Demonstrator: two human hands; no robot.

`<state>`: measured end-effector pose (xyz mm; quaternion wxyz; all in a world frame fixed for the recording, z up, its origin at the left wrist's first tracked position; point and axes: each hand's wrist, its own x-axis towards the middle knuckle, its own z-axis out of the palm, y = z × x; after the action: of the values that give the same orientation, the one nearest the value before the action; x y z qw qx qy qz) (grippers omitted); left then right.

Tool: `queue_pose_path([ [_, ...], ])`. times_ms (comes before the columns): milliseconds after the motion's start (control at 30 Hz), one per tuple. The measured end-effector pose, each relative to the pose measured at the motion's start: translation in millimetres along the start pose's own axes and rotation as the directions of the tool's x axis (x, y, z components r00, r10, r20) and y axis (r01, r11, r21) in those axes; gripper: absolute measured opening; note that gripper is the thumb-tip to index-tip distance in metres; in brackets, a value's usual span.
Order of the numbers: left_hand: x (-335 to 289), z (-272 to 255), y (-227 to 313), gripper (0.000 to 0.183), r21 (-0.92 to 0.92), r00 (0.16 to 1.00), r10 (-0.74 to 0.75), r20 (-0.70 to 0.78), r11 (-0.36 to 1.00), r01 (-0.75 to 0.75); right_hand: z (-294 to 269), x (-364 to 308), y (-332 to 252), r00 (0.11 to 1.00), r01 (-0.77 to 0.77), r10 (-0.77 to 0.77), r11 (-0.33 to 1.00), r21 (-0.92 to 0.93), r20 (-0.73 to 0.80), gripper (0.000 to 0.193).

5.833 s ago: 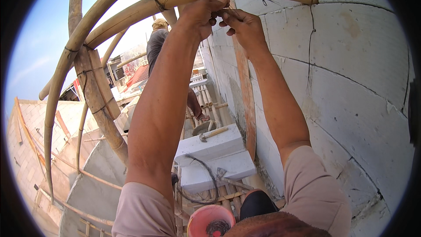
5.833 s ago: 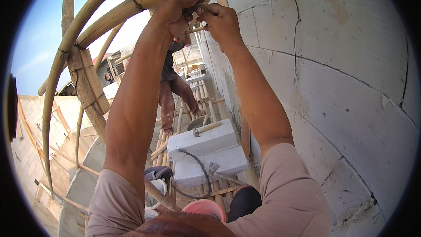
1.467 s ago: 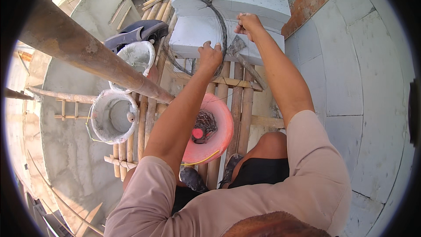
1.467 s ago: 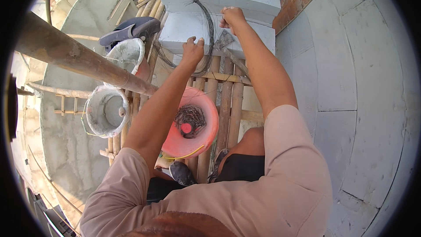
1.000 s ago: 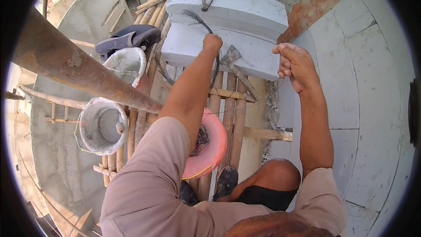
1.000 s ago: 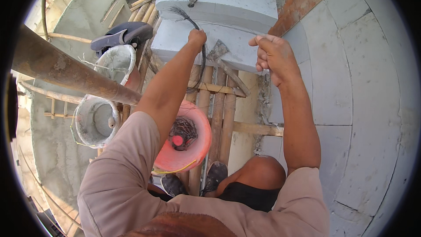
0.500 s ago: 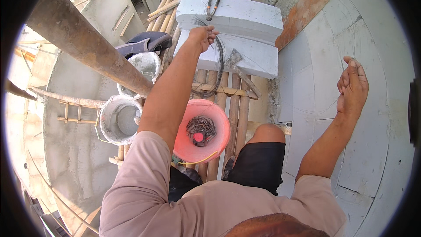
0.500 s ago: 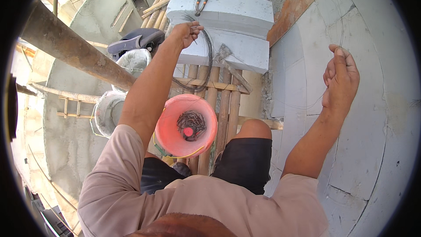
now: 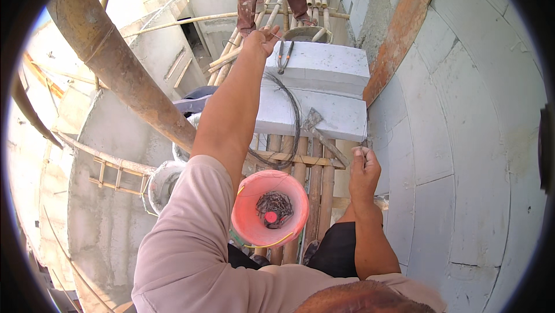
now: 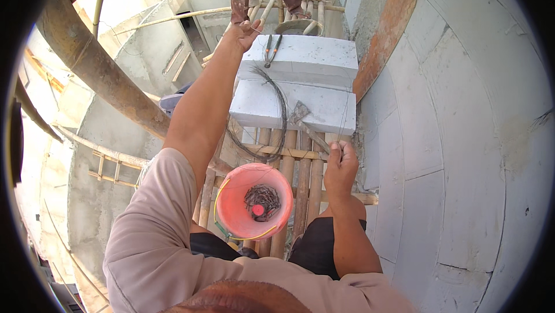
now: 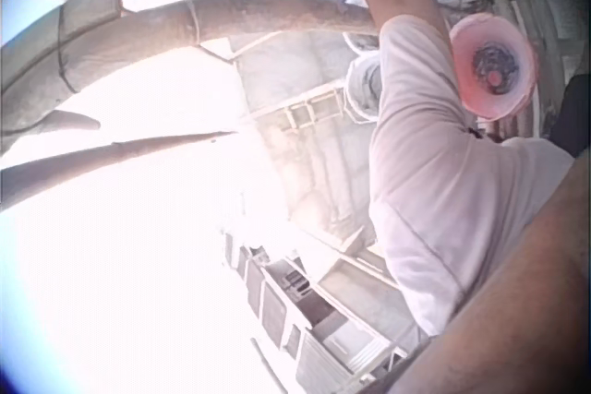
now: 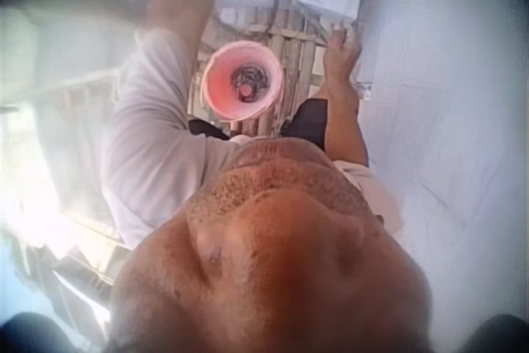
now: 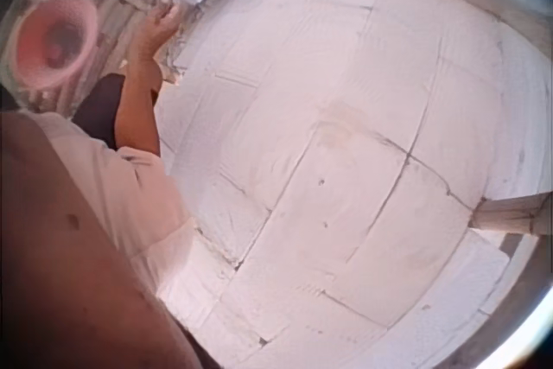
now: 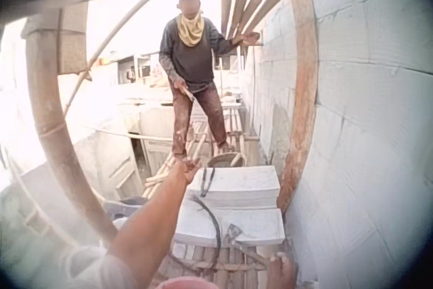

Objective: The person prepares lengths of wire and uses them to tie bamboo poles together on a construction scaffold.

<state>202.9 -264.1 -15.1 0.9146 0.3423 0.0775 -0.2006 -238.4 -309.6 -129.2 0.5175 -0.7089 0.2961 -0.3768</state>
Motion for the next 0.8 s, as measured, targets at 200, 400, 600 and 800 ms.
queue_pose_path([
  [200,40,63,21,0.012,0.006,0.951,0.223,-0.213,0.974,-0.227,-22,-12,-6,0.976,-0.216,0.211,0.969,0.122,0.053,0.018],
  [400,59,73,52,0.011,0.035,0.971,0.234,-0.04,0.972,-0.233,-24,-19,-32,0.96,-0.273,0.251,0.935,0.225,0.12,0.016],
  [600,64,77,65,0.013,0.051,0.952,0.303,0.037,0.951,-0.304,-28,-21,-37,0.942,-0.331,0.3,0.902,0.278,0.148,0.016],
  [800,70,87,78,0.011,0.034,0.954,0.3,-0.016,0.954,-0.299,-37,-20,-50,0.922,-0.386,0.348,0.865,0.319,0.171,0.017],
])
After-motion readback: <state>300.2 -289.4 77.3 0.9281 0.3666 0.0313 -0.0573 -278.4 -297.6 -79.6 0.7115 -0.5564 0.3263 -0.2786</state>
